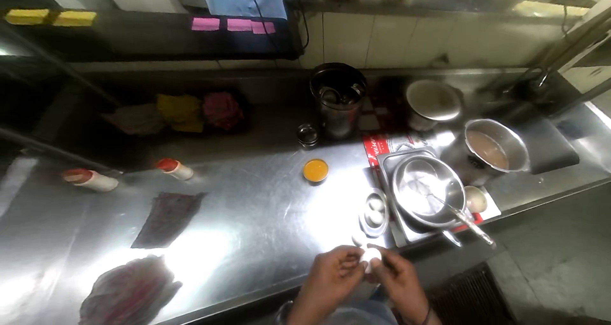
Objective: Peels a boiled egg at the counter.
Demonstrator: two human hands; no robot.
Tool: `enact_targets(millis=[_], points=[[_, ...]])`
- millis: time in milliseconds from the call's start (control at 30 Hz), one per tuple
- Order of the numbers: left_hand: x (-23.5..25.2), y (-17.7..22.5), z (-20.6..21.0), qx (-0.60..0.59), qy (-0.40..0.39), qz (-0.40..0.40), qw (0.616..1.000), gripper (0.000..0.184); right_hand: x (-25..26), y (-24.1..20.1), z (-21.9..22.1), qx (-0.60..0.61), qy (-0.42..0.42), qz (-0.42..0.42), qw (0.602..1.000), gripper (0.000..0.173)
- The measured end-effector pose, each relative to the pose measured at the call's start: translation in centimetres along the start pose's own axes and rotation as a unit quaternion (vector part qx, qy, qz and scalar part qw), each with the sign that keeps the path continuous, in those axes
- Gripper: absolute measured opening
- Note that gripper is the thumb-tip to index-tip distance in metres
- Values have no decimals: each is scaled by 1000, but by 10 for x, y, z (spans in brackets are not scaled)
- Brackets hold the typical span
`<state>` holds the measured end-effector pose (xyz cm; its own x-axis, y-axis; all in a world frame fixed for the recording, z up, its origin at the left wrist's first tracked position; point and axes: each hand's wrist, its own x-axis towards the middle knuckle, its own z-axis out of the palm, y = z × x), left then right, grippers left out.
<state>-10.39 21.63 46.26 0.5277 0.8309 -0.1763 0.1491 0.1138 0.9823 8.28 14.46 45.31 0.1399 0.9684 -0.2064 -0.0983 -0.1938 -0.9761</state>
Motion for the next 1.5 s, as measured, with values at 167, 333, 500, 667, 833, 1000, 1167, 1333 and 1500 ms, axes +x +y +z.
enact_targets(millis=[167, 333, 500, 667, 833, 1000, 1167, 1333, 1500], points=[[-1, -5, 0, 48, -10, 27, 998, 29, 3, 4, -1, -45, 18, -29, 998, 34], [-2, -5, 0, 43, -16, 24, 999, 32, 6, 1, -7, -94, -7, -40, 995, 37], [-2, -9, 2, 79, 17, 20, 997, 23, 5, 3, -5, -100, -1, -40, 994, 36], [2, -10, -2, 52, 45, 11, 998, 18, 3, 0, -4, -48, -9, -29, 998, 35], [6, -6, -11, -11, -13, -32, 999, 23, 3, -3, -4, 42, 8, 29, 999, 41], [6, -3, -7, -23, -32, -70, 997, 31, 3, 1, -7, 9, -10, -14, 1000, 38], [6, -9, -1, -19, -12, -81, 996, 25, 2, 5, -1, -47, 27, -22, 998, 35], [5, -12, 2, 0, 10, -90, 996, 21, 1, 9, -4, -59, 11, -24, 998, 36], [5, -17, 5, 23, 41, -79, 996, 13, 0, 8, -3, -53, 10, -28, 998, 33]])
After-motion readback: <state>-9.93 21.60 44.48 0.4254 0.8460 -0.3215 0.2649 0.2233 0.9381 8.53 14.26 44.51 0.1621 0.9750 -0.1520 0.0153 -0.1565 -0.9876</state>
